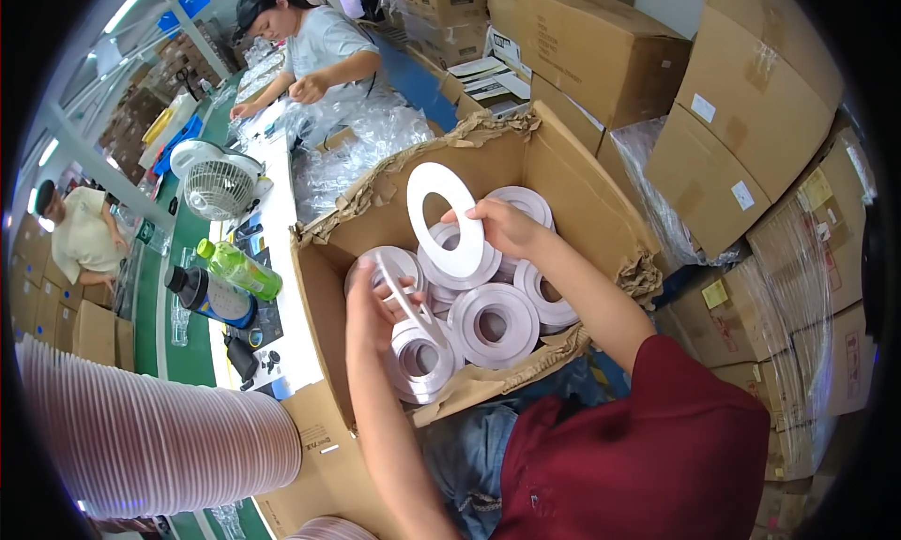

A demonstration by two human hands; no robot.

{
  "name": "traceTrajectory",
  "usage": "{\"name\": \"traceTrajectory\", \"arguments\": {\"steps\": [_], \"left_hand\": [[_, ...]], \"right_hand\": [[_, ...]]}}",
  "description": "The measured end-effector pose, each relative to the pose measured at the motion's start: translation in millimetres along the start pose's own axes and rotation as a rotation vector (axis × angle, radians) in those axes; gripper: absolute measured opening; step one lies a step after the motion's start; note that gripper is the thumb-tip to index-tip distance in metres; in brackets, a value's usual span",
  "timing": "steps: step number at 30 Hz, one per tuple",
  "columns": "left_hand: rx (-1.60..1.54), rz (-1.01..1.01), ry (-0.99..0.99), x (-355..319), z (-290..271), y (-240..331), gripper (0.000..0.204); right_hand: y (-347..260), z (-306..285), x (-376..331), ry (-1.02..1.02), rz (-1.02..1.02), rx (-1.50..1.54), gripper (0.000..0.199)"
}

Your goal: Packaging rolls of tape into a box and using a hand tool to seal or process them.

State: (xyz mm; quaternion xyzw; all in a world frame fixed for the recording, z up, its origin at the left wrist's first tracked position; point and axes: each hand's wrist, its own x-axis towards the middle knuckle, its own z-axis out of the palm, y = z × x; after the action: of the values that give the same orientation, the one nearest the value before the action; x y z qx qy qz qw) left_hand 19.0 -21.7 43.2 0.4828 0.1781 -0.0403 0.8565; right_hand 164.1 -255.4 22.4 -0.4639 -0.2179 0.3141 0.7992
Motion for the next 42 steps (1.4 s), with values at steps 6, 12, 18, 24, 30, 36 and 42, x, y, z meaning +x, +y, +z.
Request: {"name": "traceTrajectory", "arguments": {"steps": [6, 12, 18, 24, 30, 36, 42], "left_hand": [[0.308, 0.242, 0.135, -2.0, 14.0, -6.5, 0.082], [0.067, 0.378, -0.006, -5.0, 9.2, 7.5, 0.075], [0.321, 0.248, 0.1, 11.0, 5.6, -9.8, 0.049], [0.196, 0.239, 0.009, 1.4, 14.6, -7.2, 0.043], [0.172, 0.443, -0.022, -9.7, 28.5, -3.0, 0.058], [0.38, 0.3, 0.157, 9.7, 11.7, -6.8, 0.055], [0.166, 0.475, 0.121, -5.6, 16.1, -2.9, 0.046]], "right_hand": [[-8.6, 2.2, -7.0, -0.038, 0.02, 0.025, 0.039], [-17.8, -0.2, -8.3, -0.161, -0.141, -0.018, 0.054], [-6.4, 1.1, -2.7, -0.083, -0.078, -0.056, 0.041], [-0.1, 11.0, -6.1, -0.025, 0.027, -0.071, 0.036], [-9.4, 18.5, -12.2, -0.006, -0.223, -0.33, 0.042], [-6.0, 22.0, -7.3, 0.099, -0.195, -0.297, 0.034], [-4.0, 19.0, -9.4, 0.163, -0.338, -0.304, 0.029]]}}
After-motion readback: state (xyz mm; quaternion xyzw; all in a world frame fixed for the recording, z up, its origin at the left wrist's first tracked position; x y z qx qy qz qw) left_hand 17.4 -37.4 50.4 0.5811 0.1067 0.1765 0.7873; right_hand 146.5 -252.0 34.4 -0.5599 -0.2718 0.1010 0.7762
